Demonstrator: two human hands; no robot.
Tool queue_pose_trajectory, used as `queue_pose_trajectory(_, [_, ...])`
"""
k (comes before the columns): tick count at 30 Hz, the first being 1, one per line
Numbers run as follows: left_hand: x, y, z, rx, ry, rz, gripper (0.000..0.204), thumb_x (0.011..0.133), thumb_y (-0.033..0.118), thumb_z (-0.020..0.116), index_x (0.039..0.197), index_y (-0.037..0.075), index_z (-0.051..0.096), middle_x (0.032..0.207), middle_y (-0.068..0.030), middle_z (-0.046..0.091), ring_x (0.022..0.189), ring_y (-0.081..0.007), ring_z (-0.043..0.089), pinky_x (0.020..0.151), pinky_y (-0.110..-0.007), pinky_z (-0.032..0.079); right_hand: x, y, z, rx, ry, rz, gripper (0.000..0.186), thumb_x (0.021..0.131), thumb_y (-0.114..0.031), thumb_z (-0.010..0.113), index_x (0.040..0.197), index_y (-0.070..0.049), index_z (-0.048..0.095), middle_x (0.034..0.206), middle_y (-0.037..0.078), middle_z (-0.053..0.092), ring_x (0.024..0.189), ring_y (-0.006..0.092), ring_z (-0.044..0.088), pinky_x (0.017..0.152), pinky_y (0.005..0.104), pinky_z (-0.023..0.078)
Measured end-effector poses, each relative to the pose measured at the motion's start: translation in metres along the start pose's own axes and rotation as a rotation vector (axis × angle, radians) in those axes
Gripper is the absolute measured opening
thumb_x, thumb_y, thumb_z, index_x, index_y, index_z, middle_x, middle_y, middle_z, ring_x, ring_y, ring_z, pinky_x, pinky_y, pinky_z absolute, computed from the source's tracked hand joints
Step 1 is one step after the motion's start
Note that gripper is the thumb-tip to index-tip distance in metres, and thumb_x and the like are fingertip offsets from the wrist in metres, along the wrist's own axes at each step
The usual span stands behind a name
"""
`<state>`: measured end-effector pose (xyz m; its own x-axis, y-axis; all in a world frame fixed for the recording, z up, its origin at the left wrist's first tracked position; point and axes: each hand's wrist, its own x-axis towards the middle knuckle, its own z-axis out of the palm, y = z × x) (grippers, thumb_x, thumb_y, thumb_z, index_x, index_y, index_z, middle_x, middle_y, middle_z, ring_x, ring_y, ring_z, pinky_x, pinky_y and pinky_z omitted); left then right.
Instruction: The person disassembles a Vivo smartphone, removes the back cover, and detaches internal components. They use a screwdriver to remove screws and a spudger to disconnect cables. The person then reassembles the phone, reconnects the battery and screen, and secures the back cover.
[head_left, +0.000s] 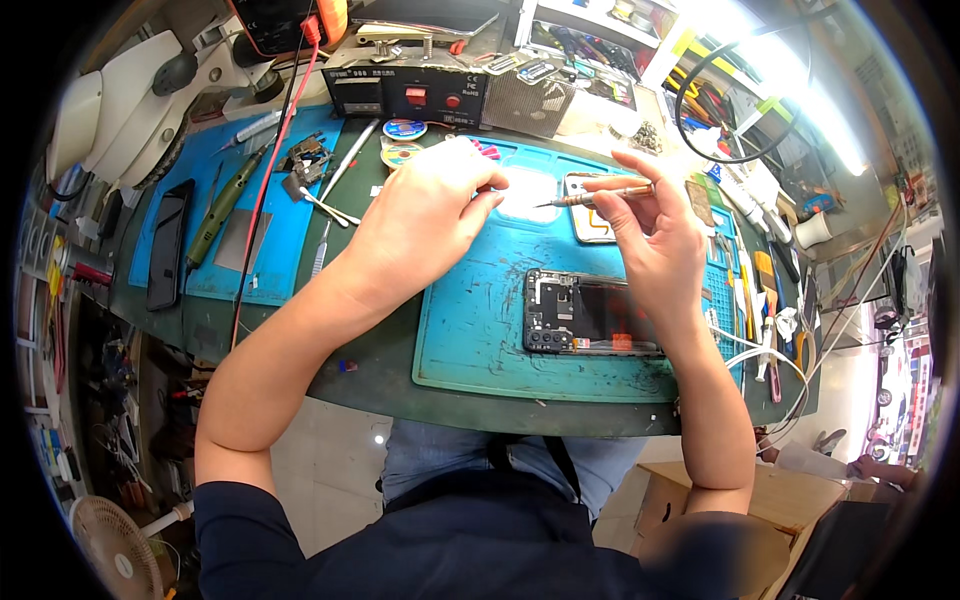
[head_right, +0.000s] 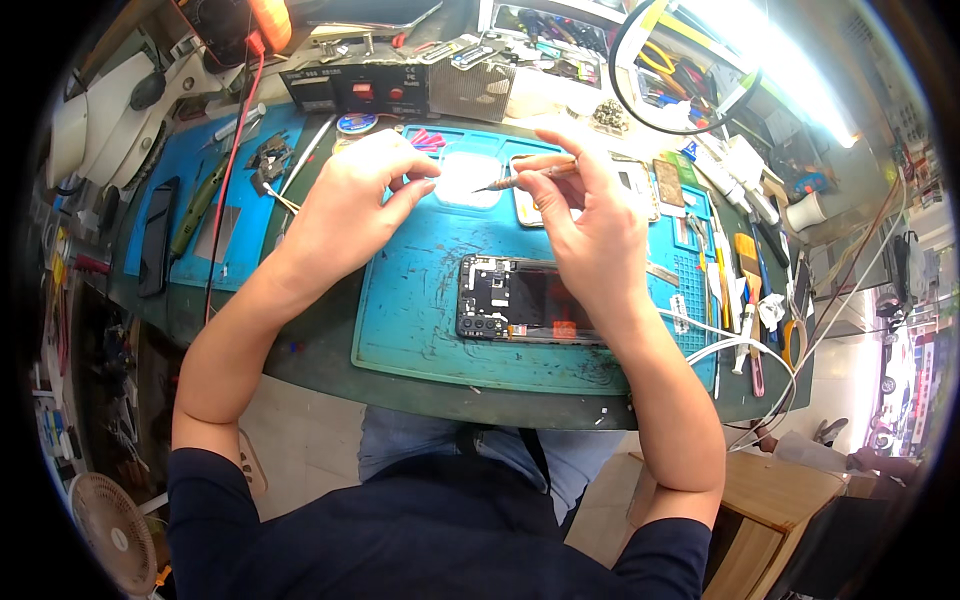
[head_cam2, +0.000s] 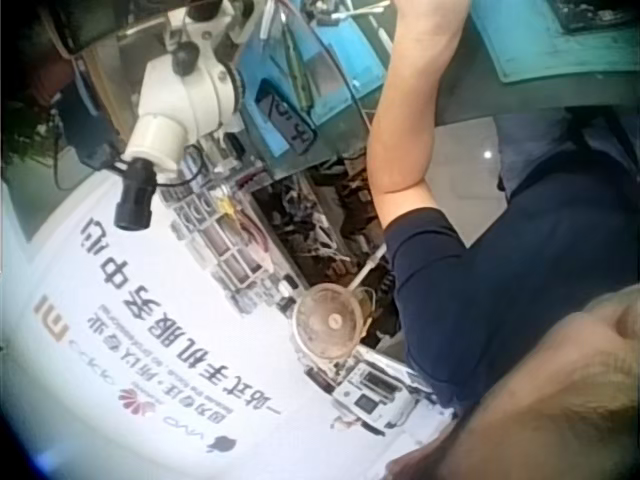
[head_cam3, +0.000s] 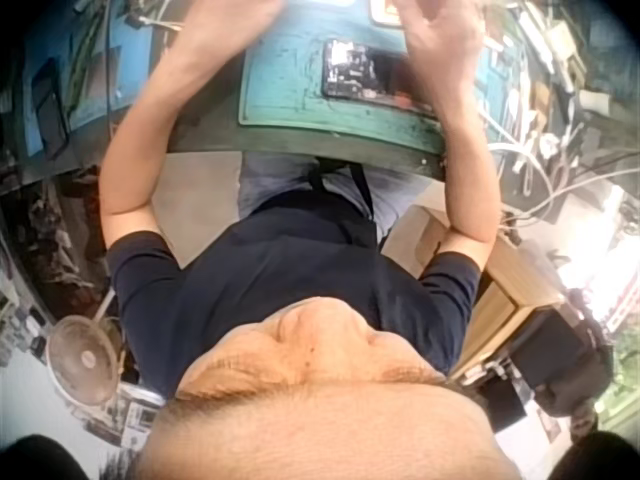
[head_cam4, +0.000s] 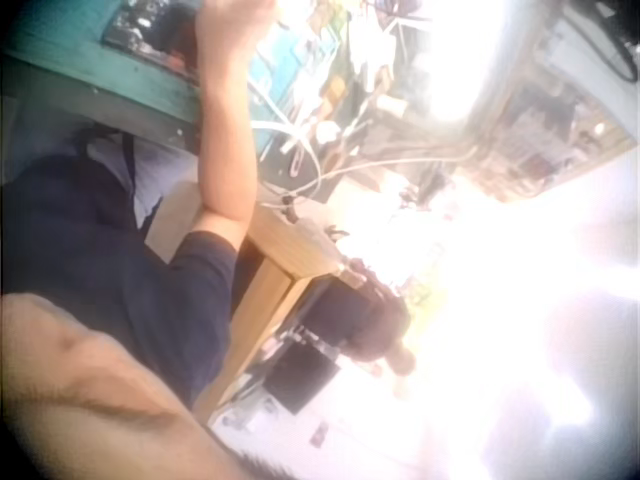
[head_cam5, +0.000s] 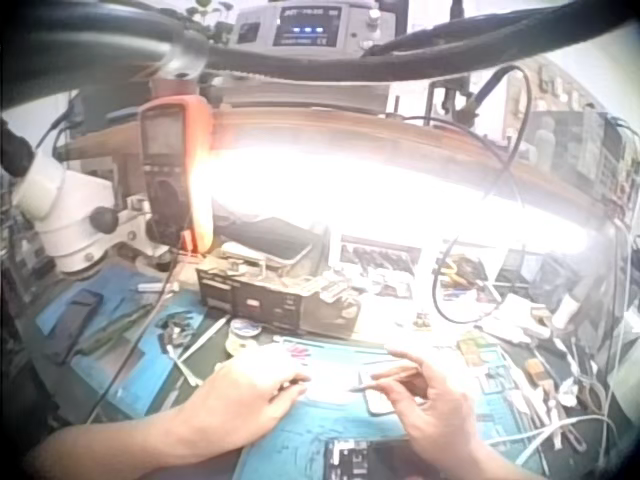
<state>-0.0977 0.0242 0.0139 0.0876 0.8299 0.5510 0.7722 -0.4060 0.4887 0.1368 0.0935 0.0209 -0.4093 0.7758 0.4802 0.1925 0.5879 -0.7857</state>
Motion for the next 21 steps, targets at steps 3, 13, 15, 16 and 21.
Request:
queue_pose_trajectory(3, [-0.001,0.000,0.000,0.012,-0.004,0.000,0.011,0.090,0.002,0.074,0.100,-0.001,0.073,0.091,-0.0121,0.069,0.081,-0.0259,0.067,0.072,-0.037,0.053,0.000,-0.002,-0.002,0.003,-0.080,0.064,0.038,0.103,-0.003,0.065,0.140,0.002,0.055,0.109,0.013,0.077,0.100,0.0156,0.072,0.091,0.0306,0.058])
queue_pose_trajectory(13, [-0.003,0.004,0.004,-0.076,-0.066,-0.039,0.017,0.088,0.005,0.077,0.104,0.001,0.073,0.093,-0.0115,0.068,0.077,-0.0224,0.067,0.069,-0.036,0.054,-0.002,-0.009,-0.002,0.074,0.028,-0.006,0.036,0.099,-0.003,0.070,0.134,-0.001,0.062,0.101,0.010,0.079,0.092,0.0164,0.077,0.083,0.0291,0.061])
queue_pose_trajectory(15, [-0.005,0.009,0.004,-0.130,-0.114,-0.060,0.019,0.087,0.006,0.079,0.104,0.002,0.073,0.092,-0.0109,0.067,0.076,-0.0209,0.066,0.068,-0.035,0.054,-0.004,-0.012,-0.003,0.092,0.020,-0.012,0.037,0.099,-0.004,0.071,0.134,0.000,0.063,0.100,0.009,0.079,0.090,0.0161,0.077,0.082,0.0289,0.061])
queue_pose_trajectory(16, [-0.005,0.012,0.004,-0.152,-0.139,-0.061,0.019,0.087,0.007,0.079,0.104,0.002,0.073,0.090,-0.0104,0.067,0.075,-0.0201,0.066,0.068,-0.035,0.054,-0.005,-0.014,-0.004,0.070,0.006,-0.017,0.037,0.098,-0.005,0.071,0.134,0.000,0.063,0.099,0.009,0.079,0.090,0.0158,0.077,0.082,0.0286,0.061])
queue_pose_trajectory(21, [-0.007,0.017,0.005,-0.181,-0.277,-0.077,0.018,0.086,0.007,0.081,0.102,0.002,0.074,0.083,-0.0083,0.067,0.073,-0.0186,0.064,0.067,-0.033,0.053,-0.013,-0.023,-0.009,-0.038,-0.116,0.003,0.041,0.101,-0.008,0.070,0.138,0.001,0.057,0.103,0.012,0.078,0.093,0.0145,0.075,0.086,0.0280,0.058])
